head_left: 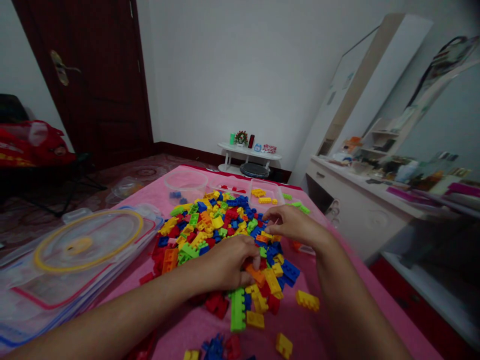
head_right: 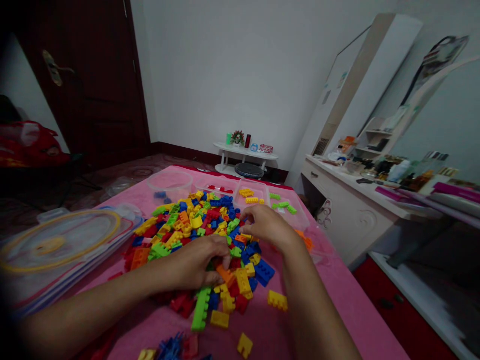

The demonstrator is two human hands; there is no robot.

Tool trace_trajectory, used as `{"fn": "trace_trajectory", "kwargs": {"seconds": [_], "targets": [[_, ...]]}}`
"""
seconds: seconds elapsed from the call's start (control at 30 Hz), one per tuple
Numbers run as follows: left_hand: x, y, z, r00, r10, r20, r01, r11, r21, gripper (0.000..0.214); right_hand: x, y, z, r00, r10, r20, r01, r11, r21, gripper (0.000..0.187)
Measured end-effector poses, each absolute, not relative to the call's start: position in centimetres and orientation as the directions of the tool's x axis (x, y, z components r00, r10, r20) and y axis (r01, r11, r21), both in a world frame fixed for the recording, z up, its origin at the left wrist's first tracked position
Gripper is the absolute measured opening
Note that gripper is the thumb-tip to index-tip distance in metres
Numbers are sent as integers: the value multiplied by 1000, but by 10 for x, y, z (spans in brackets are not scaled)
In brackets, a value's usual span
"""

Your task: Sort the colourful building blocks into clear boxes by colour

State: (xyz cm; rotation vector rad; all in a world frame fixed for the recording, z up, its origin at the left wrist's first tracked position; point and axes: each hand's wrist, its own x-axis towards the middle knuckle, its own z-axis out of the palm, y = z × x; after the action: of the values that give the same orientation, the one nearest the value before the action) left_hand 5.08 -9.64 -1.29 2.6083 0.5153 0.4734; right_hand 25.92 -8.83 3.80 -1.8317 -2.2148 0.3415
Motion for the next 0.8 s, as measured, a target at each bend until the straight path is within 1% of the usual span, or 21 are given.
{"fn": "trace_trajectory", "kwargs": {"seconds": [0.1, 0.17, 0.23, 0.3, 0.33, 0.37, 0.43, 0.5, 0.57, 0.67, 0.8], "targets": [[51, -96, -16, 866, 432, 253, 266, -825, 499, 14, 250, -88, 35, -223, 975, 25, 921, 219, -322, 29], [51, -92, -15, 846, 470, 252, 285, -798, 532, 10, 247, -87, 33, -241, 970, 40, 917, 242, -317, 26], [49, -83, -12, 788, 546, 286, 296, -742, 602, 9, 247, -85, 30, -242, 969, 44, 924, 244, -294, 22], [42, -68, -6, 674, 648, 354, 303, -679, 668, 14, 249, -82, 24, -207, 978, 16, 947, 205, -248, 19], [37, -58, -2, 602, 699, 386, 326, -656, 680, 18, 250, -80, 21, -177, 984, -8, 961, 171, -216, 19], [31, -48, 1, 525, 745, 411, 382, -638, 669, 22, 250, -78, 18, -144, 989, -31, 974, 137, -179, 19], [16, -29, 5, 436, 791, 429, 538, -612, 580, 30, 250, -75, 12, -96, 993, -69, 990, 88, -109, 22], [2, -14, 6, 400, 820, 409, 693, -563, 451, 32, 248, -74, 7, -80, 992, -93, 995, 74, -65, 23], [-7, -6, 3, 392, 852, 347, 789, -506, 349, 32, 246, -74, 4, -82, 991, -104, 996, 78, -42, 23], [-11, -3, -4, 399, 883, 246, 840, -460, 288, 34, 242, -75, 2, -76, 992, -102, 997, 75, -8, 19], [-8, -9, -7, 416, 876, 245, 843, -472, 256, 39, 238, -76, 0, -72, 992, -105, 997, 74, 19, 11]]}}
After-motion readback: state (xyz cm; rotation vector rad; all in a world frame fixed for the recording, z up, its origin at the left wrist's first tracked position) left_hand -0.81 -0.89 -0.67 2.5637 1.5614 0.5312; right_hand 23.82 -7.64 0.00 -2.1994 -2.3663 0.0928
